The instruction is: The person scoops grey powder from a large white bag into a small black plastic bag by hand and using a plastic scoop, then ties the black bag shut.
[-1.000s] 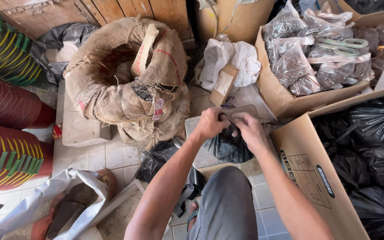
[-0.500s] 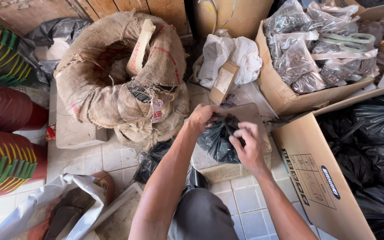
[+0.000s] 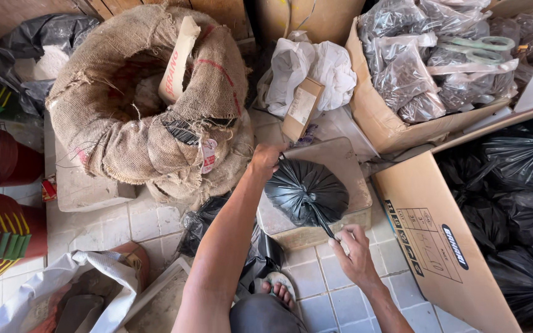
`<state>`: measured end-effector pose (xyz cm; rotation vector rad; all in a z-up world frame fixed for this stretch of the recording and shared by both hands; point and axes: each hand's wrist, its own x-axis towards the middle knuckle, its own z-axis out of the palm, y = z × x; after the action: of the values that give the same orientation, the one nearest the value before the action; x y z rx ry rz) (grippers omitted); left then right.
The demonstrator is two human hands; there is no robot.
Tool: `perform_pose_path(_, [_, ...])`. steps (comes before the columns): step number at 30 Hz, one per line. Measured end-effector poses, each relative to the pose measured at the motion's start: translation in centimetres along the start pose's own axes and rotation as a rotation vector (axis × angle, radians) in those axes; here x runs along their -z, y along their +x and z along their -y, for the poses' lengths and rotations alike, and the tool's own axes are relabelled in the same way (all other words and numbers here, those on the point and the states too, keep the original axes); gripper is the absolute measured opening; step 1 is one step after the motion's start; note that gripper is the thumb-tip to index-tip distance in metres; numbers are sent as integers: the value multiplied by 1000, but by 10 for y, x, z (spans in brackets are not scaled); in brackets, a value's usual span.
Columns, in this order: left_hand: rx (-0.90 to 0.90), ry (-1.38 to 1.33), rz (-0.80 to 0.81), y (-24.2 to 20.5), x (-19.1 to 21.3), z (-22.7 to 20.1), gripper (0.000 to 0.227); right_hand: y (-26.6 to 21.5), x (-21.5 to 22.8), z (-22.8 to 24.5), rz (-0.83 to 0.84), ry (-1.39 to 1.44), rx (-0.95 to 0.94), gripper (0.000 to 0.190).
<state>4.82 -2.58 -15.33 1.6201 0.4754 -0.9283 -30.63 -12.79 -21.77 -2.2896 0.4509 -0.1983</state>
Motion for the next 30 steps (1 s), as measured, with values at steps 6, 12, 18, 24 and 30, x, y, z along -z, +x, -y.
perform_pose_path(6, [35, -161, -83, 17, 4, 7, 37, -8, -2, -5, -5, 87, 28, 24])
perform_pose_path(12, [-347, -69, 302, -23, -12, 1, 35, 26, 33, 63, -40, 630, -365, 21])
perform_pose_path(18, [-840, 536, 634, -67, -22, 6, 28, 96, 18, 67, -265, 904, -13, 13])
perform_pose_path(24, [-1009, 853, 448, -55, -16, 32, 26, 143, 23, 94, -213, 744, -43, 22])
perform_pose_path(30, [-1028, 875, 484, -54, -13, 33, 50, 163, -3, 56, -331, 595, -231, 20])
